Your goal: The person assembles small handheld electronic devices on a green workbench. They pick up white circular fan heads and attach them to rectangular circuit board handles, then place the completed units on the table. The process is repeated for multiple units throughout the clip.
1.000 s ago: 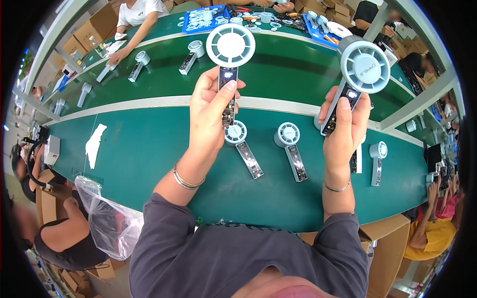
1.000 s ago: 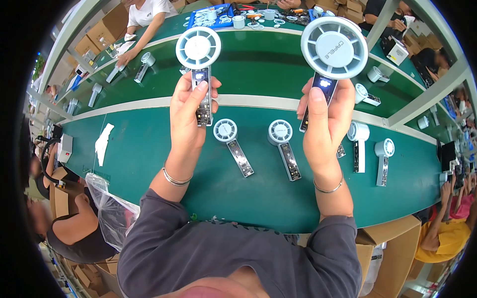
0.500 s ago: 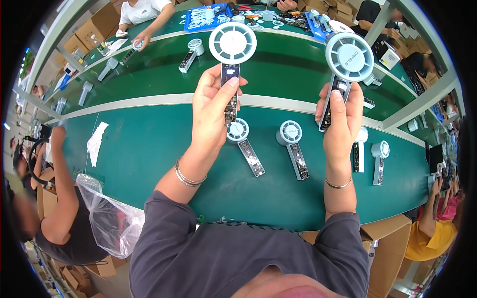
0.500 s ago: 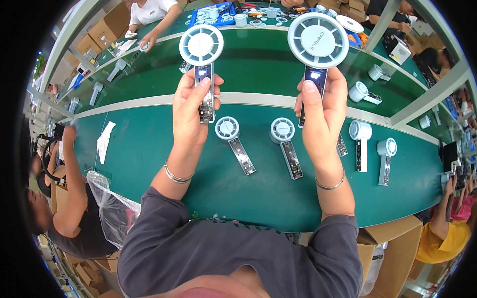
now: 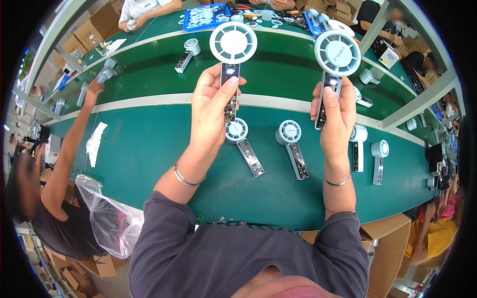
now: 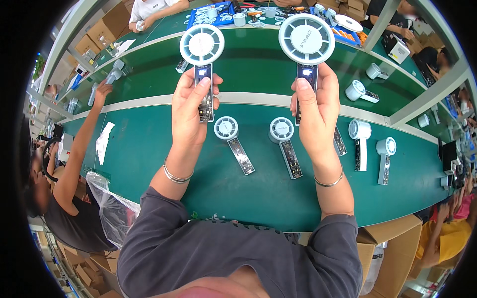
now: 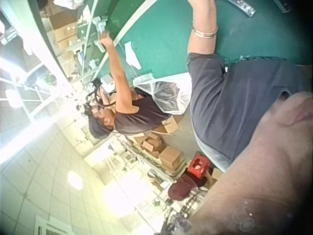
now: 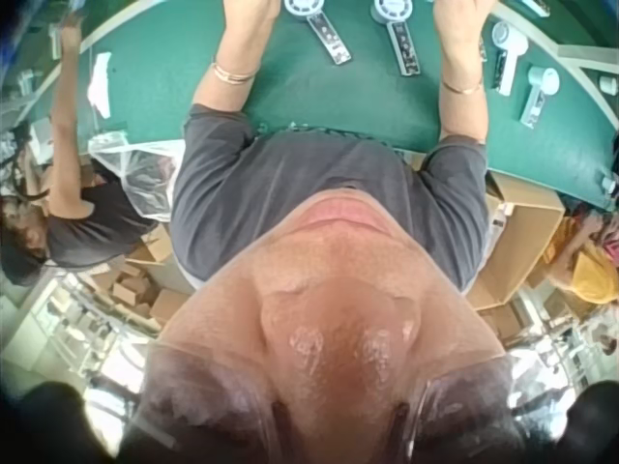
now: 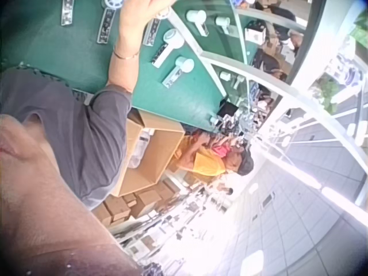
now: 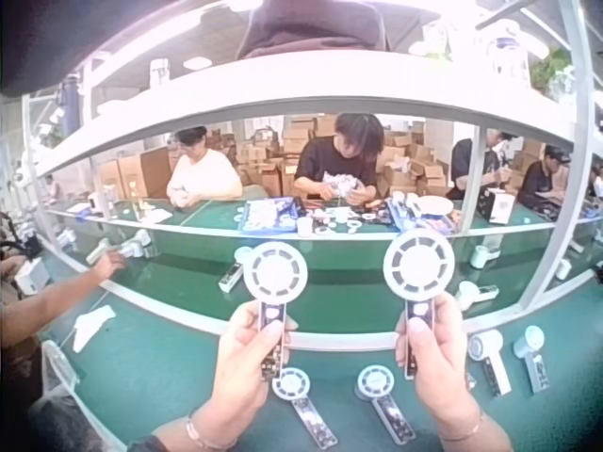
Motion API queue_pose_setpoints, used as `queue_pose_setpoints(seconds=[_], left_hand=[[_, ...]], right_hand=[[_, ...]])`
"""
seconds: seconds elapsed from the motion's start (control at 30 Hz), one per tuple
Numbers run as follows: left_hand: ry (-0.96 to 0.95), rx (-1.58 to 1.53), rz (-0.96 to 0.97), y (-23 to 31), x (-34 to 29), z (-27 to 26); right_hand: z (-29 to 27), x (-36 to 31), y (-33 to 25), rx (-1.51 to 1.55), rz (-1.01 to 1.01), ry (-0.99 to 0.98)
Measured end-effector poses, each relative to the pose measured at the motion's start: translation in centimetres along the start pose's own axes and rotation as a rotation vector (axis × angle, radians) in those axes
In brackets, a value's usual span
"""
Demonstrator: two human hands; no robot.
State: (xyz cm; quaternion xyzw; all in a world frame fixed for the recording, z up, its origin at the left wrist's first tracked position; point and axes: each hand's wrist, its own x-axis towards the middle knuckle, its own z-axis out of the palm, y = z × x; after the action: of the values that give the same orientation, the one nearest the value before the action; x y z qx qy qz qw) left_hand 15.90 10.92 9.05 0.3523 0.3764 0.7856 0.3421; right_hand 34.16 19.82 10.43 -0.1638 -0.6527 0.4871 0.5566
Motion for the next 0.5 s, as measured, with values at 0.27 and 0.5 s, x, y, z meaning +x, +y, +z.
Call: queue_pose_setpoints(seconds=[0.27, 0.5], left_hand=[[-0.025, 0.002, 0.03, 0.0, -0.13, 0.09], [-0.002, -0.018, 0.037, 0.38, -0.2, 0.22]], right_hand=[[-0.19, 0.06, 0.19, -0.006, 0.028, 0.022], [-0.03, 0.15, 0.26, 0.019, 0.033, 0.028]])
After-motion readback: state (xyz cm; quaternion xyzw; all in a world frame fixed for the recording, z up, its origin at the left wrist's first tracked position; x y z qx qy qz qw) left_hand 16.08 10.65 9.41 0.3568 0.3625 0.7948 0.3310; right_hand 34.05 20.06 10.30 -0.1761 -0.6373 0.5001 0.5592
